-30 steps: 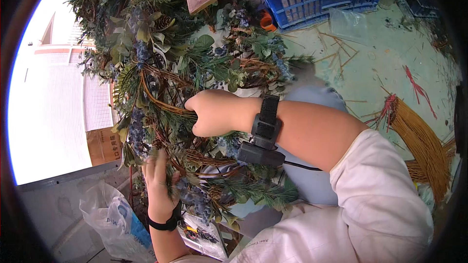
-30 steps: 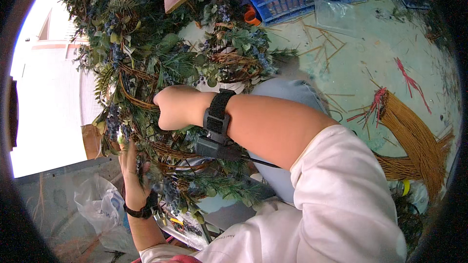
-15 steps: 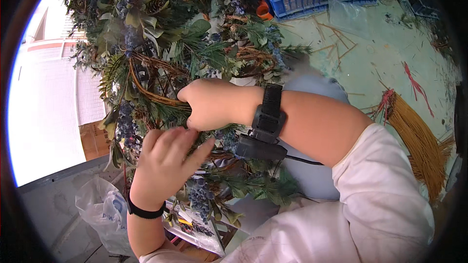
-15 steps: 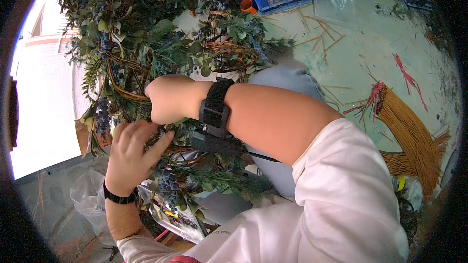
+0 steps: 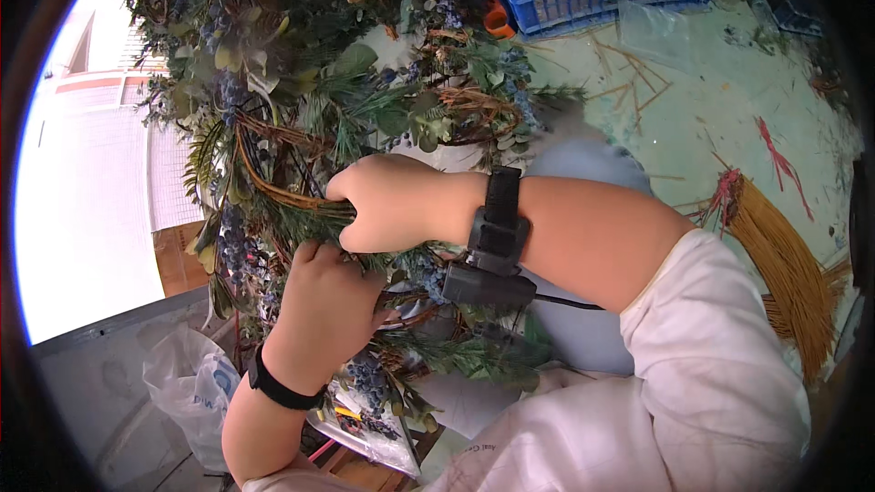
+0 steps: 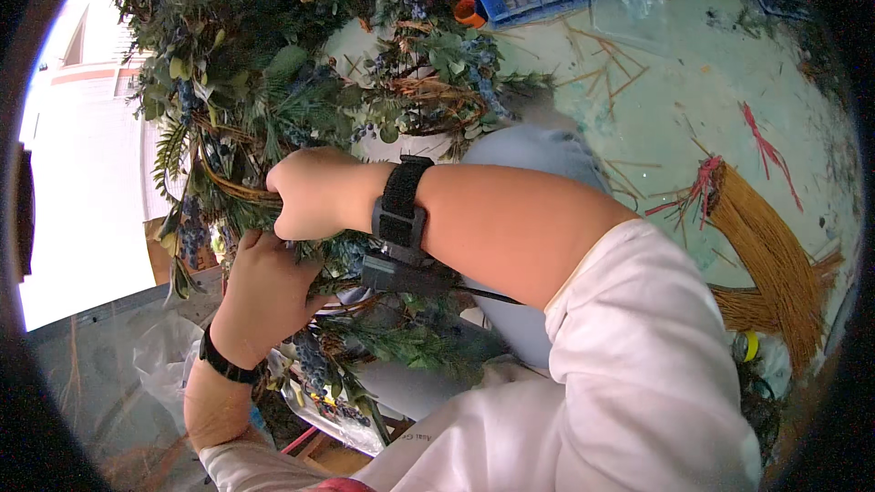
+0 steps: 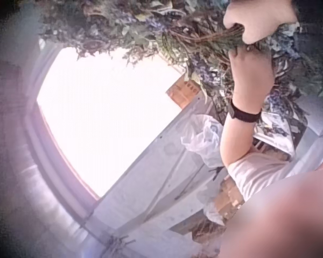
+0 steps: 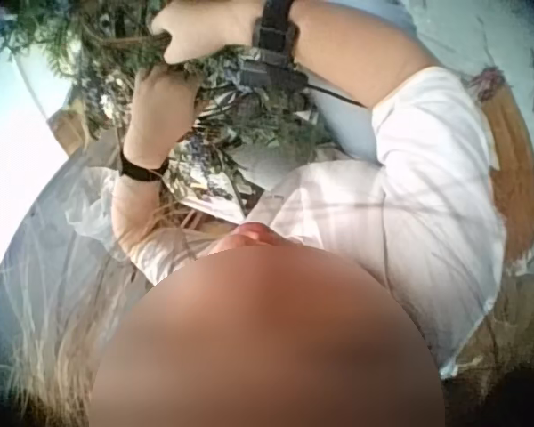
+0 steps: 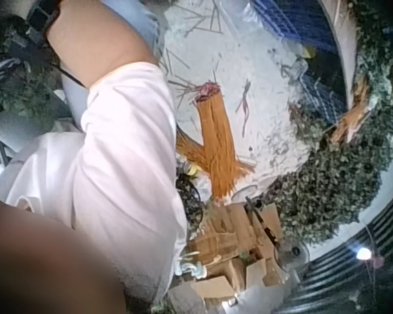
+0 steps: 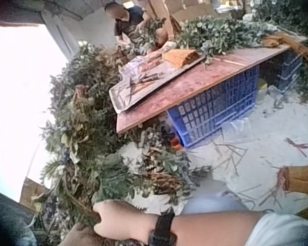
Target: Assembling decorative wreaths with pine branches, berries, and pinecones.
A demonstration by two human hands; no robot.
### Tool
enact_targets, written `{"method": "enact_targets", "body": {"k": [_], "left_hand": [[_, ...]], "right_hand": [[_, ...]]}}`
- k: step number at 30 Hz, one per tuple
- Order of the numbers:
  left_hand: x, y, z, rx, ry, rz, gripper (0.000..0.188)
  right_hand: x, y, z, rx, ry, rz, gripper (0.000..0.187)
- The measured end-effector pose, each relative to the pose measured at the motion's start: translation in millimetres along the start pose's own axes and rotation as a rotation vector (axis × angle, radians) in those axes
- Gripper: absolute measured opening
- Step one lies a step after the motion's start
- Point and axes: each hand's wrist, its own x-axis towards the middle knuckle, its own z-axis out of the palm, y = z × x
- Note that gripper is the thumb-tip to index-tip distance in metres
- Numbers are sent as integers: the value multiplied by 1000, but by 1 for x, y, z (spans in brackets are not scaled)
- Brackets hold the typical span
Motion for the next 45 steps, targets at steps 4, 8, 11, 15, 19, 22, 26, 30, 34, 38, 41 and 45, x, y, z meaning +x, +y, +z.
{"method": "enact_targets", "body": {"k": [4, 8, 11, 15, 19, 22, 26, 30, 34, 38, 41, 45], "left_hand": [[-15, -5, 5, -38, -57, -71, 38], [-41, -2, 11, -42, 123, -136, 49], [-57, 1, 17, -40, 143, -209, 55], [-72, 3, 30, 9, 233, -261, 58], [-113, -1, 72, -111, 176, -425, 69], [-142, -8, 111, -11, 116, -444, 71], [-141, -12, 111, -81, 174, -465, 66], [-147, -11, 108, -150, 204, -496, 61], [-157, -2, 106, -248, 184, -551, 57], [-172, 20, 103, -350, 190, -631, 52], [-169, 28, 93, -563, 235, -740, 43], [-162, 56, 56, -36, 280, -594, 40]], "right_hand": [[4, 6, 1, 159, -41, -248, 48], [5, 2, -6, 350, -143, -344, 49], [7, 2, -8, 489, -164, -376, 38], [6, 3, -9, 603, -196, -318, 27], [17, 10, -5, 350, -269, -156, 24], [34, 26, 20, -38, -402, -191, 28], [32, 13, 43, 33, -356, -76, 37], [28, 8, 39, 344, -418, -157, 40], [25, 4, 46, 117, -438, -201, 42], [32, 16, 63, -180, -370, -314, 40], [31, 18, 68, -9, -361, -267, 32], [18, -1, 49, 96, -403, -104, 27]]}}
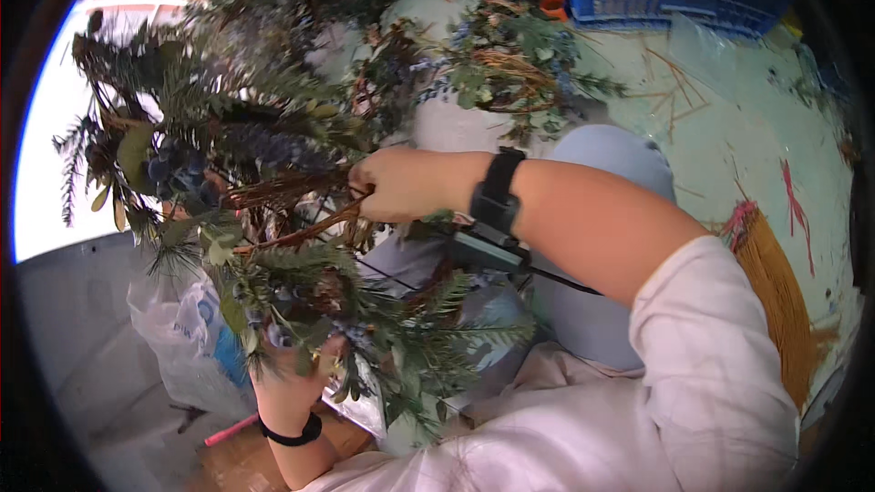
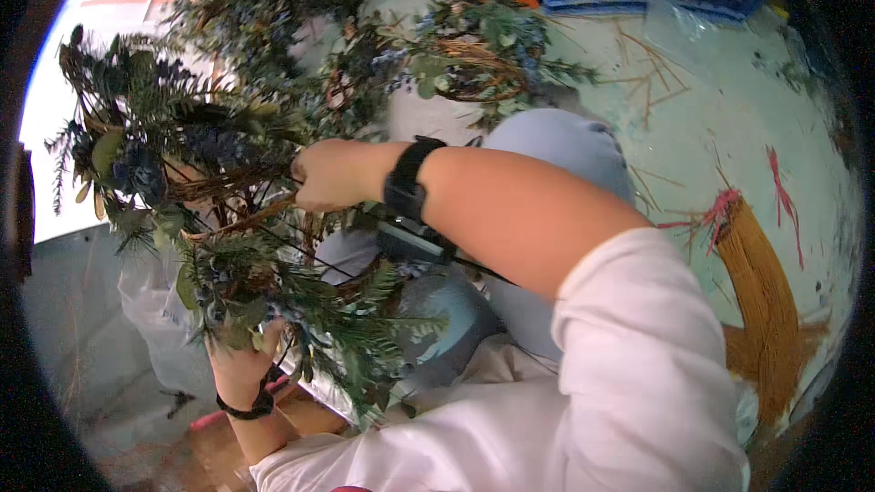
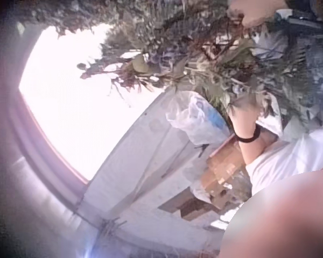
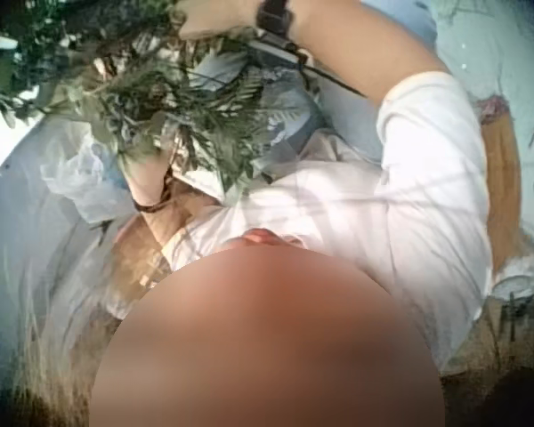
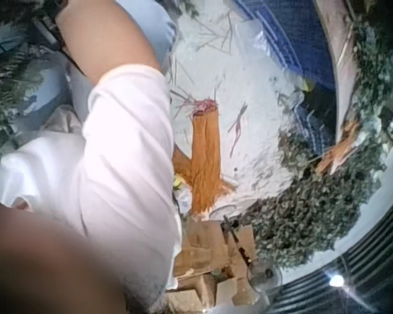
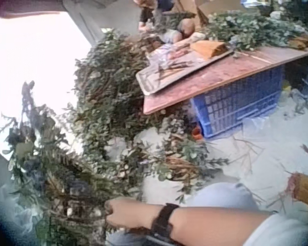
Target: Assembling decorative wreaths with pine branches, berries, and pinecones.
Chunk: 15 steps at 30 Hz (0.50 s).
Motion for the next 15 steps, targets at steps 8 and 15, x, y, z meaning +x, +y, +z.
{"method": "enact_targets", "body": {"k": [8, 15], "left_hand": [[-42, 20, -5, -376, 60, -52, 37], [-39, 19, 11, -483, -52, -6, 26]], "right_hand": [[-19, 1, 14, -165, 383, -359, 27], [-18, -14, 10, -171, 418, -298, 22]]}}
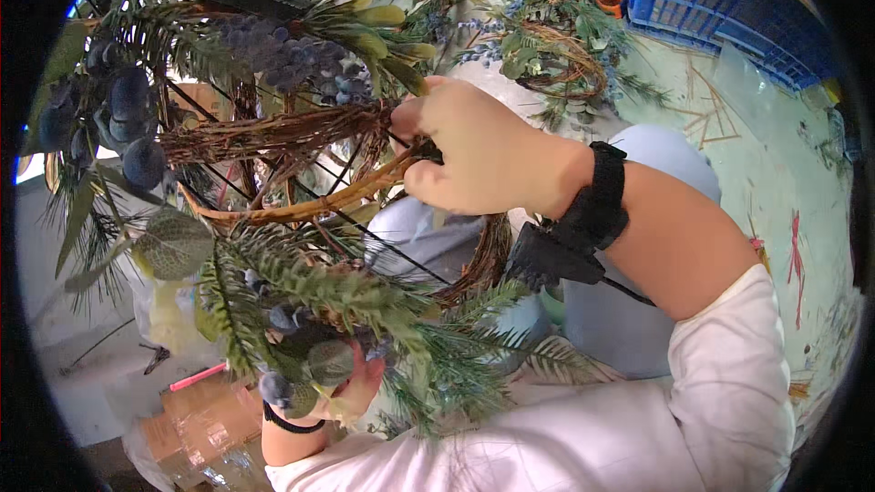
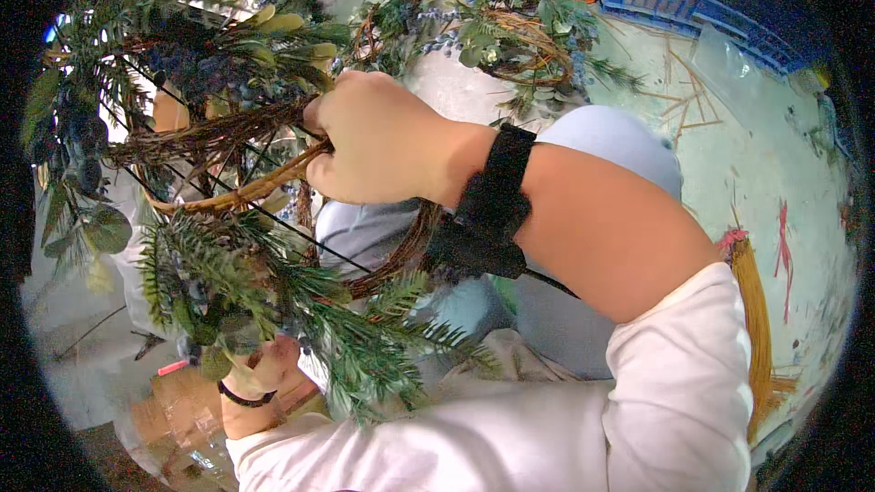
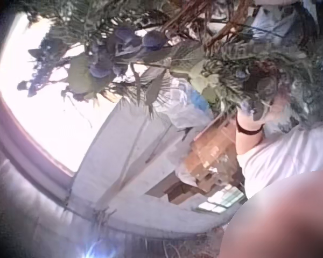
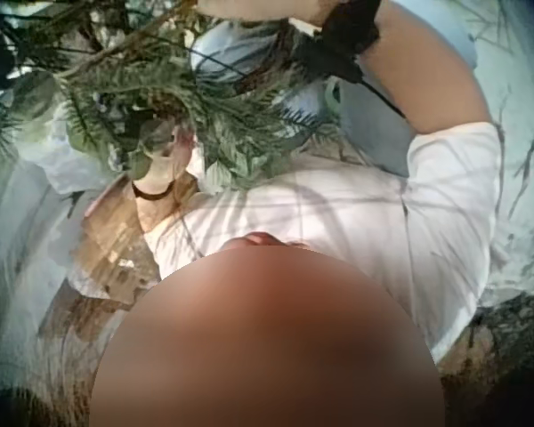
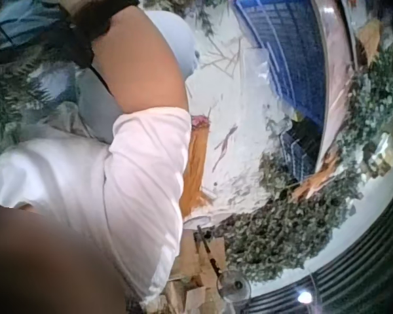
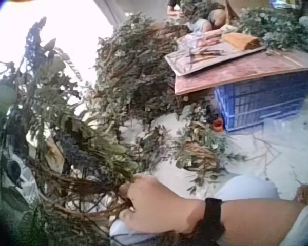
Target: Assembling decorative wreaths with pine branches, berries, and pinecones.
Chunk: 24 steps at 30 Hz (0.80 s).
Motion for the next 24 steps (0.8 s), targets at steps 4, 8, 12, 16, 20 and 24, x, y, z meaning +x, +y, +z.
{"method": "enact_targets", "body": {"k": [4, 8, 12, 16, 20, 24], "left_hand": [[25, 6, -2, 388, 87, 303, 20], [49, 21, -13, 856, 205, 579, 20], [70, 16, -27, 739, 116, 394, 20], [82, 1, -43, 157, 362, 180, 16], [93, -19, -33, -40, 448, 15, 11], [118, 1, -39, 302, 269, 176, 14]], "right_hand": [[-4, 1, 0, -49, 28, 13, 23], [-7, 0, -2, -129, 53, -55, 23], [-6, 3, 1, -20, 64, -6, 24], [-4, 1, -8, 15, -29, 23, 20], [-4, 4, -10, -13, -177, 80, 18], [-5, 5, -6, 40, -170, 119, 19]]}}
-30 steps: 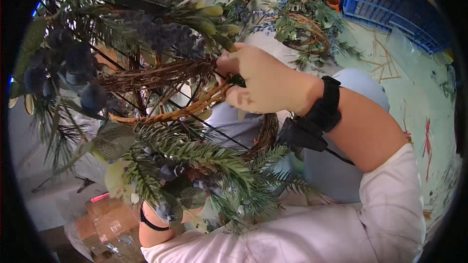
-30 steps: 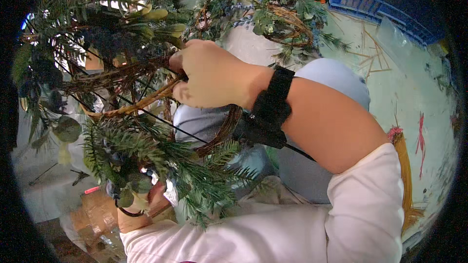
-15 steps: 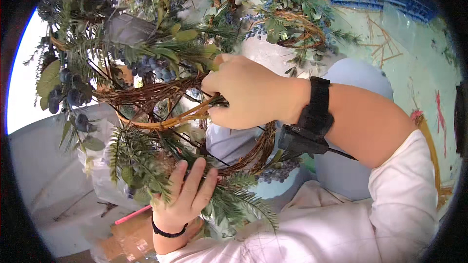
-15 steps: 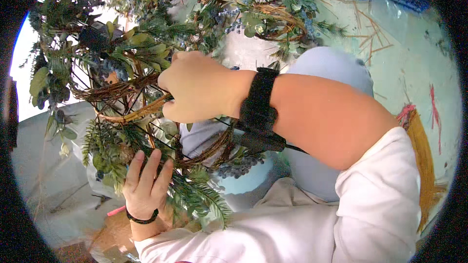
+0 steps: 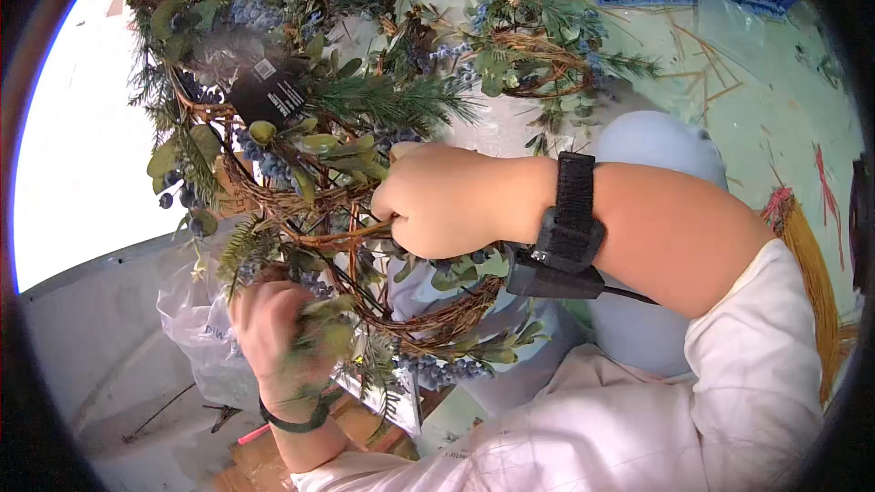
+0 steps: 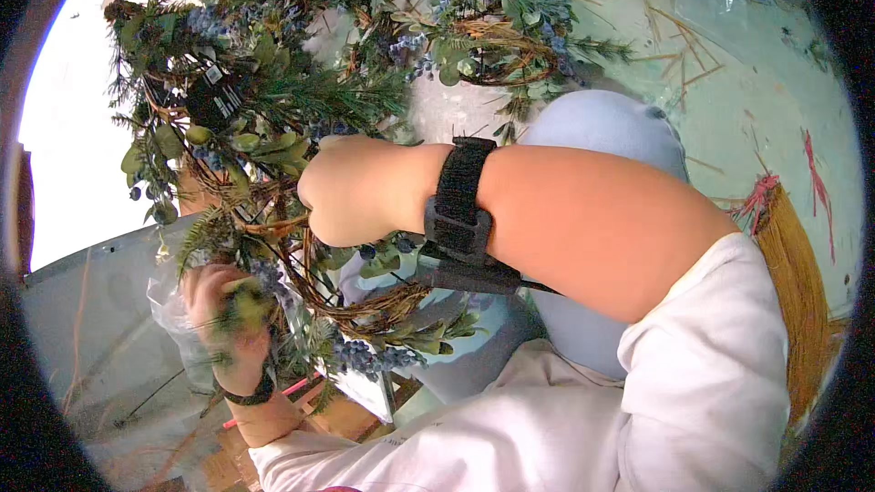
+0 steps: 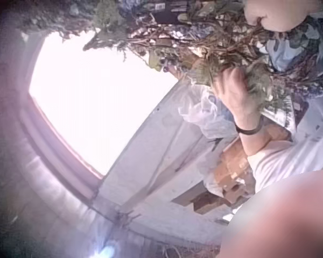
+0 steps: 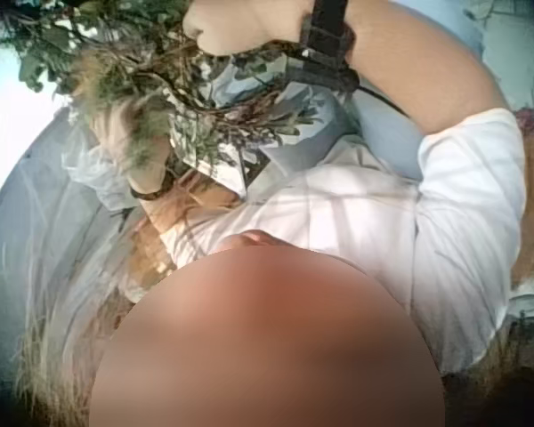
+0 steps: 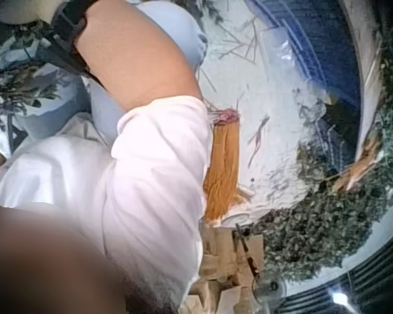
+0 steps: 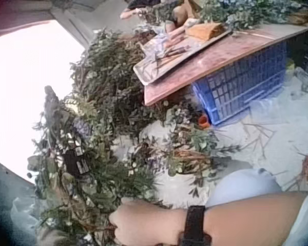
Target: Assembling decorative wreaths with pine branches, berries, and pinecones.
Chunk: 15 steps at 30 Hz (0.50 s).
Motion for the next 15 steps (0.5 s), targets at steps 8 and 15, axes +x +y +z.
{"method": "enact_targets", "body": {"k": [8, 15], "left_hand": [[15, 27, 50, 305, -261, 340, 29], [7, 23, 47, 236, -120, 178, 41]], "right_hand": [[0, 1, -1, -146, -105, -26, 14], [-1, 2, -3, -163, -140, -60, 14]]}}
